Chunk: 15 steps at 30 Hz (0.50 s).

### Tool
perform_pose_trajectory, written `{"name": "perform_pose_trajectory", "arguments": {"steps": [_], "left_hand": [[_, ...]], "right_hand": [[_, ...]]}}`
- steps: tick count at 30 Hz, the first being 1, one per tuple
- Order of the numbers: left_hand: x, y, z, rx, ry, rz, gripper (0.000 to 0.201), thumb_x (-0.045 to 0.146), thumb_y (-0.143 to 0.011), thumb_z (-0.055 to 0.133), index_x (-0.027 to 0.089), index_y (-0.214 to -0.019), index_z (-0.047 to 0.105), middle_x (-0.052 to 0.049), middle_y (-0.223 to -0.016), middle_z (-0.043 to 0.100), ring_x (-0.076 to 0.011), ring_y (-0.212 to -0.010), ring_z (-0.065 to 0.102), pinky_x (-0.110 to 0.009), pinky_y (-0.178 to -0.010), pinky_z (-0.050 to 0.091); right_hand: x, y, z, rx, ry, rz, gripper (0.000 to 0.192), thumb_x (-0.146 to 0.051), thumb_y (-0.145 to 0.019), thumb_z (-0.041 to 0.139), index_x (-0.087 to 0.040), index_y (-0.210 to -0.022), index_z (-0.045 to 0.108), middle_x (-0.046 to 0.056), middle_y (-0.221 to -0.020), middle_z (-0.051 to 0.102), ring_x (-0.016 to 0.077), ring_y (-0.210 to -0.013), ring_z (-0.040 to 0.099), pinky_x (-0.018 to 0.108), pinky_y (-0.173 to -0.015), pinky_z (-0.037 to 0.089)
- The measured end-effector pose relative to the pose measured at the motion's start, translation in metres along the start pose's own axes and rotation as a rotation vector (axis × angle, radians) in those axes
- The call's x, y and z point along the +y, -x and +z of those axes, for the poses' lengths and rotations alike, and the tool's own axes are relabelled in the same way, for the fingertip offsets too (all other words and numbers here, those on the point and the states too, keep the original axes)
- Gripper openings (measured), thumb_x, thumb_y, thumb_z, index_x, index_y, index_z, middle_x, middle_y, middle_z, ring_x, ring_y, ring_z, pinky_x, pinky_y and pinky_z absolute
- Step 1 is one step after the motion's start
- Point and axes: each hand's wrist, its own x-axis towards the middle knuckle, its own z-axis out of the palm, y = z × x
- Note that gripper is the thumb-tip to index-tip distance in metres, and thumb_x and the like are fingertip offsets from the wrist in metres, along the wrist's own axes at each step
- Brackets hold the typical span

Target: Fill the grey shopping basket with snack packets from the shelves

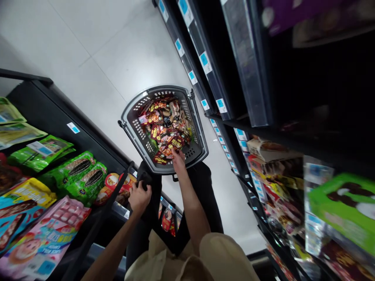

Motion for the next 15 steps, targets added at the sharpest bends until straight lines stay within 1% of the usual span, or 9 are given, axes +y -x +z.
{"name": "perform_pose_trajectory", "arguments": {"steps": [3, 5, 7, 9, 10, 12, 13, 15], "left_hand": [[0.002, 0.012, 0.007, -0.046, 0.083, -0.030, 0.044, 0.037, -0.097, 0.050, 0.015, -0.130, 0.069, -0.021, -0.135, 0.061, -0.0383, -0.119, 0.060, -0.048, -0.085, 0.057], [0.002, 0.015, 0.010, -0.061, 0.212, -0.039, 0.042, 0.037, -0.096, 0.052, 0.015, -0.128, 0.069, -0.021, -0.136, 0.061, -0.0381, -0.126, 0.058, -0.051, -0.094, 0.055], [0.006, 0.010, 0.010, -0.039, 0.453, -0.002, 0.037, 0.034, -0.094, 0.055, 0.016, -0.123, 0.070, -0.018, -0.134, 0.063, -0.0340, -0.131, 0.056, -0.050, -0.106, 0.051], [0.016, -0.001, 0.004, -0.040, 0.789, 0.025, 0.034, 0.032, -0.094, 0.055, 0.017, -0.121, 0.068, -0.015, -0.128, 0.067, -0.0275, -0.126, 0.061, -0.045, -0.110, 0.049], [0.023, -0.007, 0.000, -0.076, 0.972, 0.012, 0.034, 0.033, -0.094, 0.055, 0.017, -0.122, 0.065, -0.013, -0.124, 0.069, -0.0247, -0.121, 0.064, -0.043, -0.108, 0.052], [0.043, -0.018, -0.013, -0.219, 1.306, -0.059, 0.034, 0.039, -0.097, 0.056, 0.019, -0.125, 0.060, -0.011, -0.119, 0.070, -0.0204, -0.110, 0.069, -0.039, -0.098, 0.057], [0.055, -0.022, -0.021, -0.308, 1.436, -0.103, 0.035, 0.042, -0.097, 0.057, 0.020, -0.124, 0.059, -0.010, -0.118, 0.070, -0.0191, -0.106, 0.070, -0.037, -0.094, 0.059], [0.077, -0.026, -0.035, -0.481, 1.608, -0.182, 0.038, 0.049, -0.096, 0.062, 0.021, -0.121, 0.059, -0.009, -0.116, 0.070, -0.0183, -0.101, 0.071, -0.036, -0.089, 0.061]], "right_hand": [[-0.028, 0.029, -0.030, -0.046, 0.035, -0.007, 0.036, -0.031, -0.066, 0.091, -0.024, -0.094, 0.070, 0.001, -0.095, 0.080, 0.0202, -0.093, 0.076, 0.034, -0.085, 0.063], [-0.051, 0.042, -0.044, -0.079, 0.097, -0.029, 0.040, -0.033, -0.062, 0.093, -0.023, -0.093, 0.071, 0.001, -0.089, 0.080, 0.0204, -0.087, 0.076, 0.034, -0.082, 0.063], [-0.073, 0.049, -0.051, -0.113, 0.211, -0.063, 0.043, -0.036, -0.057, 0.096, -0.022, -0.090, 0.073, 0.001, -0.083, 0.079, 0.0200, -0.078, 0.074, 0.032, -0.075, 0.062], [-0.093, 0.054, -0.053, -0.119, 0.369, -0.129, 0.043, -0.036, -0.051, 0.098, -0.020, -0.083, 0.075, 0.000, -0.075, 0.077, 0.0185, -0.069, 0.071, 0.030, -0.068, 0.060], [-0.102, 0.056, -0.053, -0.121, 0.447, -0.171, 0.042, -0.036, -0.050, 0.098, -0.019, -0.080, 0.075, 0.000, -0.072, 0.076, 0.0177, -0.066, 0.069, 0.029, -0.065, 0.058], [-0.114, 0.061, -0.051, -0.138, 0.547, -0.258, 0.039, -0.036, -0.051, 0.098, -0.018, -0.076, 0.075, 0.001, -0.072, 0.076, 0.0175, -0.066, 0.068, 0.028, -0.063, 0.057], [-0.118, 0.065, -0.051, -0.157, 0.563, -0.286, 0.038, -0.036, -0.052, 0.098, -0.019, -0.077, 0.076, 0.001, -0.074, 0.077, 0.0180, -0.067, 0.069, 0.028, -0.064, 0.058], [-0.123, 0.074, -0.050, -0.202, 0.555, -0.297, 0.037, -0.036, -0.055, 0.097, -0.019, -0.080, 0.077, 0.003, -0.079, 0.079, 0.0193, -0.070, 0.071, 0.029, -0.065, 0.059]]}}
